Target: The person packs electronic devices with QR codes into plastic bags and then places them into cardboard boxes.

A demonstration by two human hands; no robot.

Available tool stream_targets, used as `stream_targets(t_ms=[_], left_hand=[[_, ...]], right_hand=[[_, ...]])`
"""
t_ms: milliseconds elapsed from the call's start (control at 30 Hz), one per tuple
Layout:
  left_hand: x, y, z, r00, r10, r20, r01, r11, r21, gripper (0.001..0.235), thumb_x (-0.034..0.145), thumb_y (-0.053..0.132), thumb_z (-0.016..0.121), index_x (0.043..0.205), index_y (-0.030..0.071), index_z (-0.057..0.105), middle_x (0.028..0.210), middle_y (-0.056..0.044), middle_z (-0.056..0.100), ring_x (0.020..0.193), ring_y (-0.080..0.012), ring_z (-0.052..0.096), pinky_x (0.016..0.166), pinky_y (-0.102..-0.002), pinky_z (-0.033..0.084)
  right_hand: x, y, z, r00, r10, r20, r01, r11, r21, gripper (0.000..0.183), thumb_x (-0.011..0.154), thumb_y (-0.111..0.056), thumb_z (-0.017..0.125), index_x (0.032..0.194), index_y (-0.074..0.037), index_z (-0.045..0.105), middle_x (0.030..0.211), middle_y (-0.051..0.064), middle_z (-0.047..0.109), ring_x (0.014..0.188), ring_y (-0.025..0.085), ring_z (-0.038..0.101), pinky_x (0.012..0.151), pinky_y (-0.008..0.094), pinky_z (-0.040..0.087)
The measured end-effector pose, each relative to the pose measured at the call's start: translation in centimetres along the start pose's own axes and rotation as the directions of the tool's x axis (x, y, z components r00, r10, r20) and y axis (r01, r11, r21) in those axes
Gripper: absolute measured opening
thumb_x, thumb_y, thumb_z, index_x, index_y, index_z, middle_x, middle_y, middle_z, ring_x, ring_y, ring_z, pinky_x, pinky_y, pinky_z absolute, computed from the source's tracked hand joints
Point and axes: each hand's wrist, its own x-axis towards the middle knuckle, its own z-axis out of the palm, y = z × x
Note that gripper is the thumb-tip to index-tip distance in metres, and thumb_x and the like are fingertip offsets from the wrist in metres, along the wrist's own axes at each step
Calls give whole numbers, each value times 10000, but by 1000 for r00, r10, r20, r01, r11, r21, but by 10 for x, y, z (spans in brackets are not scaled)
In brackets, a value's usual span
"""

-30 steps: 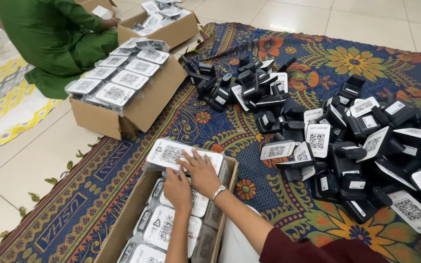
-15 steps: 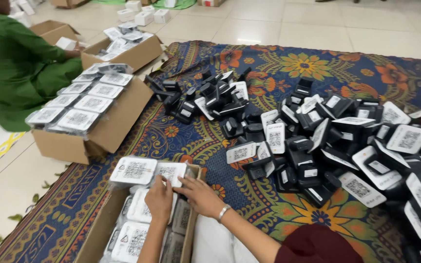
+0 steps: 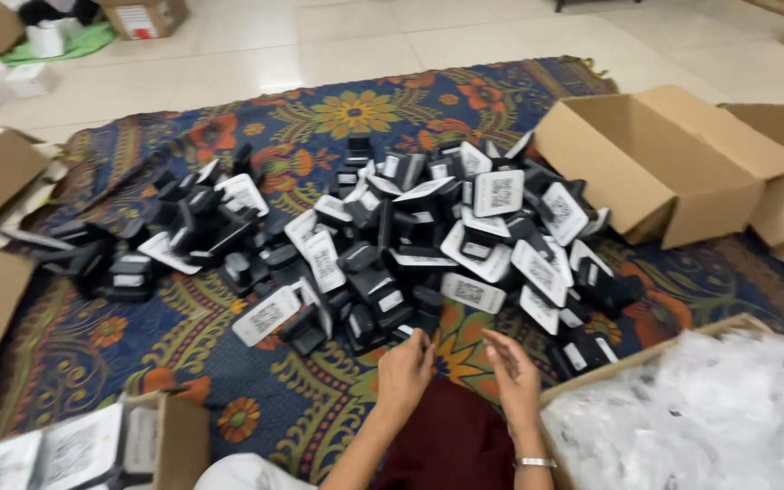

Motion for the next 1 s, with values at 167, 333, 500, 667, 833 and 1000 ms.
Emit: stream_targets(t_ms=[167, 333, 500, 667, 833, 1000], left_hand=[[4, 105, 72, 946, 268, 181, -224, 947, -229, 176, 951, 197, 688, 960, 78, 559, 779, -150, 669, 731, -402, 662, 614, -513, 501], [-12, 161, 113, 730, 535, 425, -375, 834, -405, 243, 935, 176, 711, 1064, 34, 562, 964, -190, 653, 874, -417, 653, 707, -504, 513], [-37, 143, 176, 551, 662, 509, -647, 724, -240, 230, 874, 121, 700, 1083, 46, 639, 1018, -150, 649, 1014, -331, 660, 850, -435, 520], [-32, 138, 170, 558, 611, 561, -579, 771, -264, 209, 842, 84, 669, 1047, 47, 650, 1028, -152, 650, 948, -342, 668, 801, -448, 536], [-8, 162, 115, 691, 555, 463, -440, 831, -340, 176, 823, 6, 596, 995, 11, 559, 978, -189, 650, 934, -415, 658, 746, -490, 533], [20, 152, 66, 895, 234, 379, -107, 939, -327, 116, 1014, 126, 538, 1041, 14, 528, 879, -228, 666, 785, -448, 658, 660, -527, 502]], right_hand=[[1, -46, -72, 886, -83, -457, 93, 996, 0, 278, 1026, -97, 612, 1267, 37, 652, 1223, 97, 717, 1100, 161, 680, 974, 287, 533], [-8, -28, -108, 662, -119, -740, 82, 993, -87, 231, 1028, -69, 614, 1233, 33, 637, 1223, 97, 690, 1069, 127, 644, 903, 272, 523], [-11, -3, -113, 642, -48, -765, 96, 995, 19, 190, 1006, -40, 624, 1179, 35, 630, 1165, 88, 696, 1026, 119, 645, 897, 251, 523], [-10, -3, -107, 670, 11, -742, 76, 994, 84, 195, 998, -36, 627, 1182, 26, 652, 1131, 81, 690, 993, 105, 636, 847, 239, 516], [-9, -22, -102, 721, -18, -692, 24, 1000, -1, 188, 995, -56, 641, 1166, 12, 678, 1143, 80, 722, 945, 95, 638, 794, 242, 510], [-3, -101, -67, 834, -363, -415, 141, 868, -477, 361, 866, -126, 775, 1193, -9, 675, 1187, 123, 713, 1112, 253, 678, 964, 367, 511]])
